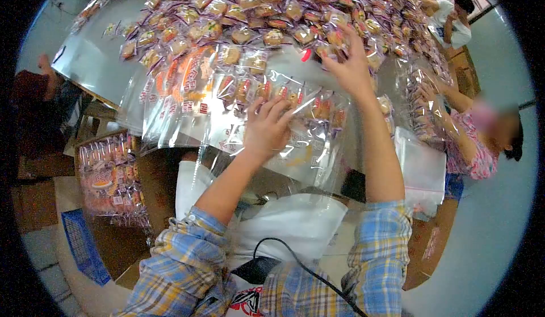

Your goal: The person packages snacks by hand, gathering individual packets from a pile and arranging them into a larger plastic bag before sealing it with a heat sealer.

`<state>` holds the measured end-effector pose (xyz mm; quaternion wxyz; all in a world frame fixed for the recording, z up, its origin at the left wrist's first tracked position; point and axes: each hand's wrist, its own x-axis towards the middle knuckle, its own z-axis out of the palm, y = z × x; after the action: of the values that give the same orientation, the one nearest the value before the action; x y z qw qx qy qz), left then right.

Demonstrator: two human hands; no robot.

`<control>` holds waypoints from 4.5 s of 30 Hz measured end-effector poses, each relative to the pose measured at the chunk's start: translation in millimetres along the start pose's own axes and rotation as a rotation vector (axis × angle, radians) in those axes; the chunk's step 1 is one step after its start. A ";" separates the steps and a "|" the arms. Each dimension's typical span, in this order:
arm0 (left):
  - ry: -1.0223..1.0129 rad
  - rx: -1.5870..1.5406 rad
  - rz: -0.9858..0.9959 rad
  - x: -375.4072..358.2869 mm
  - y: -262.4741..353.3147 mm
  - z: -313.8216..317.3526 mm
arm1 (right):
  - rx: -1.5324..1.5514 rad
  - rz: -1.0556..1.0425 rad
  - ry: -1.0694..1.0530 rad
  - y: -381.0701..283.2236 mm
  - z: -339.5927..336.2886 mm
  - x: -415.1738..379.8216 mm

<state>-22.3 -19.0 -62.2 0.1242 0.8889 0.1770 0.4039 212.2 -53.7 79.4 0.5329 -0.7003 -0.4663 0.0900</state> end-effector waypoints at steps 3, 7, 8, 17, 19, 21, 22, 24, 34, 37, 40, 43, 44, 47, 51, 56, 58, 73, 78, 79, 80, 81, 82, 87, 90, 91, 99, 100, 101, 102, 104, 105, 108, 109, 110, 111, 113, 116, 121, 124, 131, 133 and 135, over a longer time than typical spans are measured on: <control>0.015 0.022 0.002 1.1 2.4 1.2 | -0.385 -0.215 0.034 -8.3 -52.0 -51.0; 0.023 0.037 0.015 2.4 2.0 -0.3 | -0.346 -0.078 0.061 29.2 -92.6 -146.9; 0.029 0.039 0.017 2.3 2.1 0.7 | -0.376 -0.051 0.059 37.3 -90.4 -170.3; -0.030 0.061 0.035 3.4 5.1 -8.8 | -0.372 0.168 0.170 38.1 -40.3 -219.2; -0.046 0.051 0.030 3.8 6.4 -9.8 | -0.251 0.277 0.268 48.9 -38.0 -223.3; -0.057 0.027 0.016 3.6 7.4 -12.9 | -0.081 0.468 0.252 54.4 -38.4 -223.2; -0.063 0.040 0.016 3.5 7.5 -13.4 | -0.053 0.474 0.274 48.3 -35.1 -224.6; -0.075 0.065 0.018 4.6 8.7 -13.4 | -0.313 0.323 0.247 42.0 -33.8 -223.7; -0.082 0.037 0.027 5.2 7.4 -17.5 | 0.141 0.672 0.370 26.3 -32.9 -221.9; -0.083 0.042 0.020 5.3 8.4 -16.3 | 0.199 0.644 0.348 23.1 -36.6 -226.6; -0.107 0.083 0.001 4.6 8.9 -13.4 | 0.286 0.663 0.248 19.4 -32.7 -231.3; -0.106 0.077 0.003 5.3 8.9 -15.1 | 0.327 0.656 0.278 15.4 -19.0 -229.0; -0.100 0.074 0.006 5.3 7.7 -15.7 | 0.330 0.624 0.270 12.8 -16.8 -228.8; -0.089 0.068 0.011 5.7 11.6 -17.8 | 0.403 0.641 0.366 11.8 -11.2 -222.3; -0.071 0.062 0.021 4.2 9.8 -14.5 | -0.105 0.567 0.288 40.1 -12.5 -234.0; -0.018 0.050 0.033 3.0 5.8 -10.9 | 0.315 0.520 0.529 4.6 -57.2 -243.5; -0.031 0.028 0.022 2.6 6.8 -11.5 | 0.549 0.424 0.409 -24.2 -92.0 -255.9; -0.017 0.040 0.046 5.0 2.9 -17.7 | 0.754 0.696 -0.055 -76.5 75.7 -316.1; 0.050 0.038 0.027 5.1 2.9 -11.2 | 0.769 0.591 0.289 -45.7 92.1 -280.6; 0.044 0.040 0.037 5.5 3.2 -10.4 | 0.896 0.648 0.357 -42.7 91.9 -271.6; 0.039 0.044 0.046 5.9 2.8 -10.2 | 1.024 0.705 0.424 -40.3 92.1 -262.4; 0.034 0.057 0.055 5.6 -0.9 -13.1 | 1.160 0.762 0.484 -38.5 96.0 -253.6; 0.054 0.082 0.047 2.9 -3.4 -10.1 | 1.365 0.619 0.345 -24.7 95.6 -249.1; 0.145 0.077 0.069 5.4 -4.5 -8.8 | 1.361 0.372 0.290 -14.2 106.3 -204.4; -0.053 -0.020 -0.050 2.3 3.8 -19.2 | 1.254 0.425 0.452 -7.4 99.4 -188.4; -0.044 -0.002 -0.051 1.2 3.5 -14.5 | 1.250 0.435 0.391 0.8 92.2 -185.7; -0.068 0.055 -0.066 13.0 7.7 -24.2 | 0.635 0.200 0.473 28.4 83.9 -169.9; -0.097 0.069 -0.082 17.3 9.4 -23.1 | 0.584 0.268 0.416 29.6 74.9 -167.5; -0.130 0.082 -0.100 18.8 10.7 -23.3 | 0.629 0.296 0.406 30.8 70.5 -167.8; -0.135 0.075 -0.096 23.0 9.1 -24.3 | 0.674 0.323 0.394 25.0 66.6 -166.2; -0.204 0.129 -0.131 24.7 12.4 -27.8 | 0.689 0.351 0.375 17.1 66.0 -163.1; -0.233 0.153 -0.150 28.1 17.2 -30.8 | 0.654 0.352 0.370 16.2 64.7 -163.1; -0.103 0.145 -0.087 34.5 23.4 -29.0 | 0.412 0.286 0.340 13.1 63.9 -165.4; -0.096 0.171 -0.060 36.1 23.8 -27.7 | 0.311 0.253 0.327 10.7 64.7 -165.3; -0.111 0.149 -0.089 37.7 24.5 -26.5 | 0.176 0.173 0.339 17.9 66.8 -165.9; -0.121 0.129 -0.117 44.5 27.1 -29.2 | 0.156 0.169 0.330 14.0 67.2 -163.6; -0.146 0.085 -0.179 52.7 33.2 -35.4 | 0.113 0.170 0.309 6.2 70.0 -165.4; -0.075 0.147 -0.182 39.0 21.9 -2.1 | 0.128 0.118 0.307 21.0 66.4 -157.6; -0.174 0.099 -0.161 41.1 18.7 -20.5 | 0.175 0.184 0.329 25.1 59.7 -147.1; -0.175 0.144 -0.144 40.8 10.1 -15.2 | 0.235 0.219 0.378 18.5 61.3 -146.9; -0.006 0.220 -0.076 40.9 -10.9 -3.0 | 0.276 0.319 0.485 18.4 66.4 -149.3; 0.006 0.195 -0.082 39.7 -9.6 -10.1 | -0.103 0.164 0.436 28.6 70.5 -145.6; -0.014 0.206 -0.104 40.4 -7.1 -14.4 | -0.090 0.126 0.377 30.9 72.9 -150.7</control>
<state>-10.1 5.3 -28.3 0.0543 0.8895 0.2624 0.3701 101.3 -118.2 -32.5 0.5723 -0.7556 -0.3171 -0.0304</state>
